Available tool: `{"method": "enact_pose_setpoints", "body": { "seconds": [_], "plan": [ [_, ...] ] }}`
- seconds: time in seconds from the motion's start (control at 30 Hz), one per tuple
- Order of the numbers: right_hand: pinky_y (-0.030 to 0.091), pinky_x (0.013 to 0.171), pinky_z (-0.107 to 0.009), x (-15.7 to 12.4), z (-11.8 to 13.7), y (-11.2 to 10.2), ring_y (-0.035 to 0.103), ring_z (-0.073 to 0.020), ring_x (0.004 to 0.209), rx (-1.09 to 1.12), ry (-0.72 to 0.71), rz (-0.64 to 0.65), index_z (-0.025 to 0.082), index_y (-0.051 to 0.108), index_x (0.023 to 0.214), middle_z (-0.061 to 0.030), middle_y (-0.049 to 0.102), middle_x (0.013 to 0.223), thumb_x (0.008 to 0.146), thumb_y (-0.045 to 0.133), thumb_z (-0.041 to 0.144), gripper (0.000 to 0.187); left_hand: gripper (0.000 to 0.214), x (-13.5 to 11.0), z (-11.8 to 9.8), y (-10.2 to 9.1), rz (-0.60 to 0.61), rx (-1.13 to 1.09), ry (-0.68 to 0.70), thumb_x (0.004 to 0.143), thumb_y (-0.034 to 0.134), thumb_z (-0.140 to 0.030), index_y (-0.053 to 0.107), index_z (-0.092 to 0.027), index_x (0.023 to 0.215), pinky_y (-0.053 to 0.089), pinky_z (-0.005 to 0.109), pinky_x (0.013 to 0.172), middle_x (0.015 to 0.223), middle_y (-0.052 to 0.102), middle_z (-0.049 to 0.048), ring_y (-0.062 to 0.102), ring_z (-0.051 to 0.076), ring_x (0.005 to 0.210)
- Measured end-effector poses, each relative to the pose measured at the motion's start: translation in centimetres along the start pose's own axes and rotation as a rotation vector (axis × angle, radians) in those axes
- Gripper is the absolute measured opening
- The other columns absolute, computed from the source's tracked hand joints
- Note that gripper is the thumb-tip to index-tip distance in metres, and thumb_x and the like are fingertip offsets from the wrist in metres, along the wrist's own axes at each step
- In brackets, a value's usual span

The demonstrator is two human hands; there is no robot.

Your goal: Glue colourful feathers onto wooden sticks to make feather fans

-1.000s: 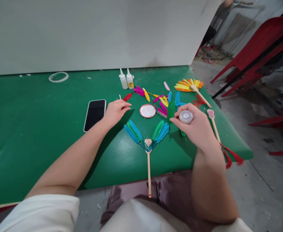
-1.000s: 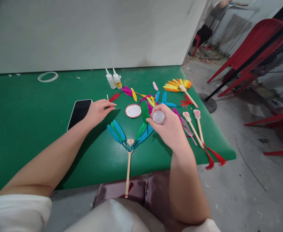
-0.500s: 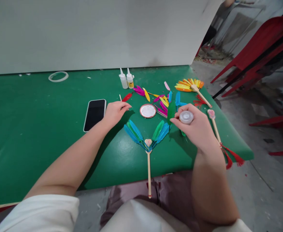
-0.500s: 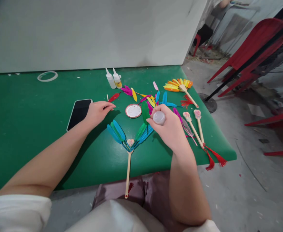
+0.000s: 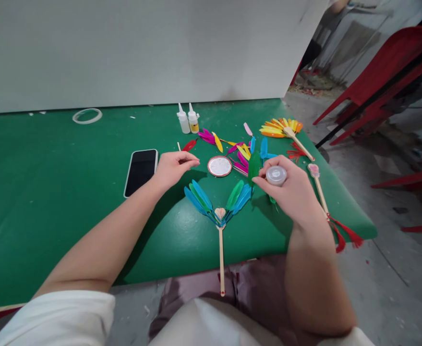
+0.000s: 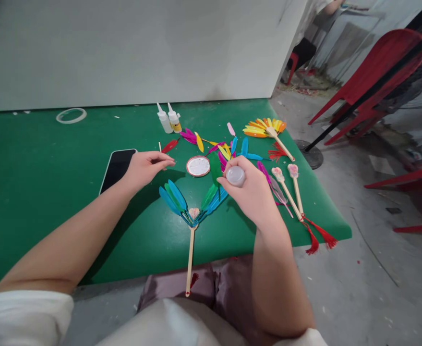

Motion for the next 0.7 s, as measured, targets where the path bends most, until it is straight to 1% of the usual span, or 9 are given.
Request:
{"method": "enact_pose_setpoints", "body": {
  "seconds": [0.1,0.17,0.23,0.33,0.43,0.53,0.6,0.7],
  "plan": [
    [0.042,0.060,-0.026,0.0,0.1,0.0,0.053,-0.0128,0.067,0.004,-0.002,0.007,0.022,0.049,0.076,0.0025,0.057,0.075,0.071,0.066,0.024,0.017,0.014,-0.8,-1.7,-0.4,-0.121,0.115,0.089,0.066,0.069,-0.032,0.067,-0.018,0.066,0.046,0.022,0.060,0.065,0.066,-0.0011,0.057,0.010,0.060],
    [0.042,0.061,-0.025,0.0,0.1,-0.1,0.053,-0.0128,0.067,0.003,0.001,0.007,0.022,0.049,0.076,0.0025,0.057,0.075,0.071,0.066,0.024,0.017,0.016,-1.2,-2.6,-0.6,-0.166,0.101,0.128,0.064,0.071,-0.031,0.064,-0.017,0.061,0.044,0.021,0.058,0.061,0.063,-0.0020,0.055,0.009,0.056],
    [0.042,0.061,-0.025,0.0,0.2,-0.1,0.054,-0.0127,0.067,0.004,0.005,0.006,0.022,0.049,0.076,0.0026,0.058,0.075,0.071,0.066,0.023,0.017,0.016,-1.3,-2.9,-0.5,-0.175,0.006,0.123,0.065,0.070,-0.029,0.062,-0.016,0.060,0.044,0.021,0.054,0.057,0.061,-0.0024,0.054,0.008,0.053],
    [0.042,0.061,-0.026,0.0,0.2,-0.1,0.054,-0.0129,0.068,0.004,0.004,0.007,0.022,0.049,0.076,0.0024,0.058,0.075,0.071,0.065,0.024,0.017,0.013,-1.1,-2.4,-0.3,-0.160,-0.206,0.064,0.072,0.063,-0.026,0.063,-0.015,0.065,0.044,0.020,0.051,0.055,0.062,-0.0010,0.056,0.009,0.051],
    [0.043,0.062,-0.026,0.0,0.2,-0.1,0.054,-0.0132,0.068,0.005,0.001,0.007,0.022,0.049,0.076,0.0022,0.058,0.075,0.071,0.065,0.024,0.017,0.020,-0.7,-1.8,0.0,-0.115,-0.381,-0.026,0.077,0.059,-0.031,0.063,-0.014,0.070,0.046,0.020,0.051,0.060,0.064,0.0016,0.060,0.010,0.054],
    [0.043,0.062,-0.026,0.0,0.2,-0.1,0.054,-0.0133,0.068,0.003,0.000,0.005,0.022,0.049,0.076,0.0021,0.058,0.075,0.071,0.065,0.024,0.017,0.032,-0.5,-1.4,0.2,-0.004,-0.528,-0.133,0.081,0.054,-0.043,0.063,-0.013,0.076,0.049,0.021,0.052,0.067,0.067,0.0052,0.065,0.013,0.062],
    [0.043,0.061,-0.026,0.0,0.2,-0.1,0.054,-0.0134,0.068,0.000,0.003,0.004,0.022,0.049,0.076,0.0021,0.058,0.075,0.071,0.065,0.025,0.017,0.040,-0.5,-1.5,0.2,0.071,-0.583,-0.180,0.083,0.049,-0.049,0.064,-0.012,0.080,0.051,0.023,0.055,0.073,0.069,0.0083,0.066,0.016,0.069],
    [0.043,0.061,-0.026,0.0,0.2,-0.1,0.054,-0.0133,0.067,0.000,0.006,0.004,0.022,0.049,0.076,0.0021,0.058,0.075,0.070,0.065,0.025,0.017,0.048,-0.4,-1.5,0.3,0.149,-0.585,-0.215,0.086,0.041,-0.053,0.066,-0.012,0.087,0.053,0.026,0.060,0.085,0.070,0.0117,0.067,0.019,0.079]
  ]
}}
Point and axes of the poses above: each hand's wrist, its own x-axis towards the middle knuckle, its own y-axis out of the palm, z = x × y, the point moved 3 cm from there along x, towards the middle knuckle
